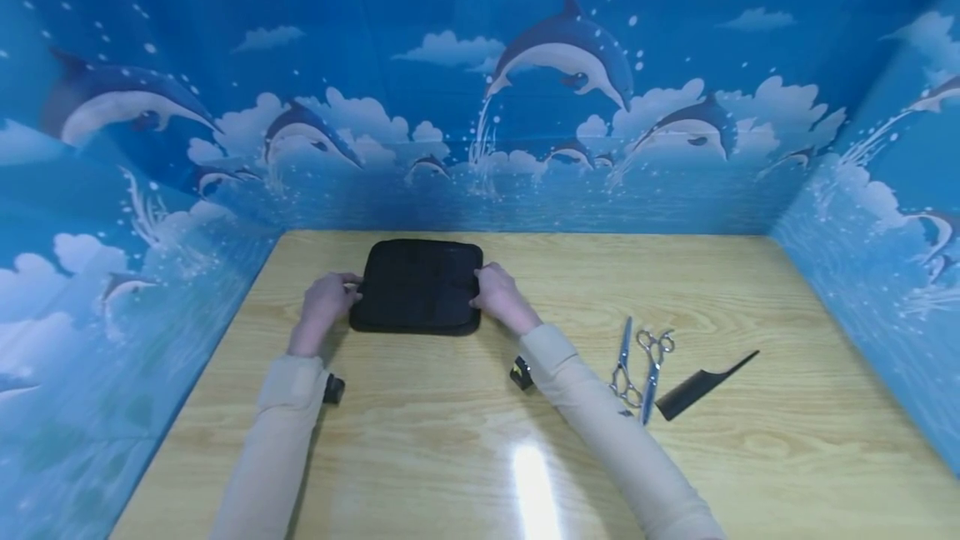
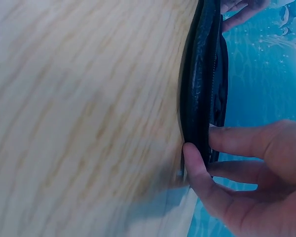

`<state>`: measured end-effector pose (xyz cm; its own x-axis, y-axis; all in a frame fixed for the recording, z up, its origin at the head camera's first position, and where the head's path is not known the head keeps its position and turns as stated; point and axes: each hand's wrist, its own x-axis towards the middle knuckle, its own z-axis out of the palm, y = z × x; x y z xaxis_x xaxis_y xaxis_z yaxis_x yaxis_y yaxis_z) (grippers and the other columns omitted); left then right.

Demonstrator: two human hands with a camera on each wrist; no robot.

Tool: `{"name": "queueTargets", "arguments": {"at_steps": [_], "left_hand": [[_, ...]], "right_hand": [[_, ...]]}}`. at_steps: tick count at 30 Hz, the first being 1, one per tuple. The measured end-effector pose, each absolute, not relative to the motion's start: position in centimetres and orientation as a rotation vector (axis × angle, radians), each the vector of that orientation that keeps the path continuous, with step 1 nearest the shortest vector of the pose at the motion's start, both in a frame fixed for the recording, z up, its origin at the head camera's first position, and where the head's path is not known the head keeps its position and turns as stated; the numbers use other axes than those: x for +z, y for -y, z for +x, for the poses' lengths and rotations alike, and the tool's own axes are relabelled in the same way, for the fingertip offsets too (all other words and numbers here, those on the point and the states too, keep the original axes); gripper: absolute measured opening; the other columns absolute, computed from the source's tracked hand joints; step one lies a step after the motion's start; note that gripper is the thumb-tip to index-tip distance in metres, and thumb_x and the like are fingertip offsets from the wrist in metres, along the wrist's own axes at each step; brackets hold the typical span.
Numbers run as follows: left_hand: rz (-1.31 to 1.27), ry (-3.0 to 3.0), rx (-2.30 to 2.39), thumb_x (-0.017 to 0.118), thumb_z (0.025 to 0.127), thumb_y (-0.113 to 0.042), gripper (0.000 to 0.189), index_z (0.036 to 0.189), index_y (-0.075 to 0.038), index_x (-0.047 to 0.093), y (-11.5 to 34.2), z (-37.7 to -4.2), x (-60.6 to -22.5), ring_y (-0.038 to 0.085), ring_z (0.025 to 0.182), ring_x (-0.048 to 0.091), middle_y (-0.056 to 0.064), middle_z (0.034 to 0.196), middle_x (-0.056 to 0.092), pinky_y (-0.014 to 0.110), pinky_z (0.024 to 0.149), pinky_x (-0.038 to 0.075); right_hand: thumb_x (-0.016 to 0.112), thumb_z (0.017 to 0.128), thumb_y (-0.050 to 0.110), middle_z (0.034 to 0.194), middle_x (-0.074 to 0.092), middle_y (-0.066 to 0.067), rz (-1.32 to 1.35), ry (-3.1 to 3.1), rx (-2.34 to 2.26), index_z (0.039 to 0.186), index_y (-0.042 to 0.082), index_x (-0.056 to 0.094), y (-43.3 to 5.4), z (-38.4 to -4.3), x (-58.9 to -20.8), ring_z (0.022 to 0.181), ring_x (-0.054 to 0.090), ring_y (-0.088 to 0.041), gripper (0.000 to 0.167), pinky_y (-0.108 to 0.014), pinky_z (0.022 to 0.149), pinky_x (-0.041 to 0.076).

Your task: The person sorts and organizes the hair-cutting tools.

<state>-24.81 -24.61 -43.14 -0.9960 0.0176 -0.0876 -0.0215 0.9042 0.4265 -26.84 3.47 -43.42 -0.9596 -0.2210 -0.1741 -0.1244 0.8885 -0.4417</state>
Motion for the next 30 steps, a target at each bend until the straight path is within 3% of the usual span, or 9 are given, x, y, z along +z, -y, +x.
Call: {"name": "queueTargets", "arguments": {"at_steps": [10,23,30], "left_hand": [[-0.015,-2.918,0.733,0.062,0.1,-0.011,0.038,0.135,0.004,0.06,24.4,-24.4,-43.1,0.026,0.073,0.071,0.026,0.113,0.071,0.042,0.07,0.054],[0.0,-2.912,0.752,0.063,0.099,-0.012,0.038,0.134,0.004,0.06,24.1,-23.6,-42.9,0.027,0.074,0.073,0.026,0.117,0.07,0.05,0.083,0.055],[-0.017,-2.915,0.771,0.064,0.098,-0.012,0.037,0.132,0.003,0.062,23.6,-23.4,-42.9,0.024,0.067,0.072,0.024,0.107,0.073,0.046,0.076,0.055]], "right_hand": [[0.079,0.089,0.012,0.143,0.052,-0.023,-0.287,-2.85,-0.598,0.144,-0.005,0.05,-3.8,-26.5,-43.3,0.133,0.051,-0.035,0.064,-0.039,0.112,0.042],[0.077,0.09,0.011,0.142,0.052,-0.022,-0.272,-2.828,-0.625,0.144,-0.006,0.051,-4.4,-26.0,-43.3,0.132,0.051,-0.035,0.062,-0.04,0.111,0.043],[0.079,0.089,0.012,0.142,0.053,-0.024,-0.292,-2.842,-0.57,0.143,-0.006,0.051,-4.7,-25.7,-43.2,0.133,0.051,-0.035,0.064,-0.042,0.111,0.042]]}}
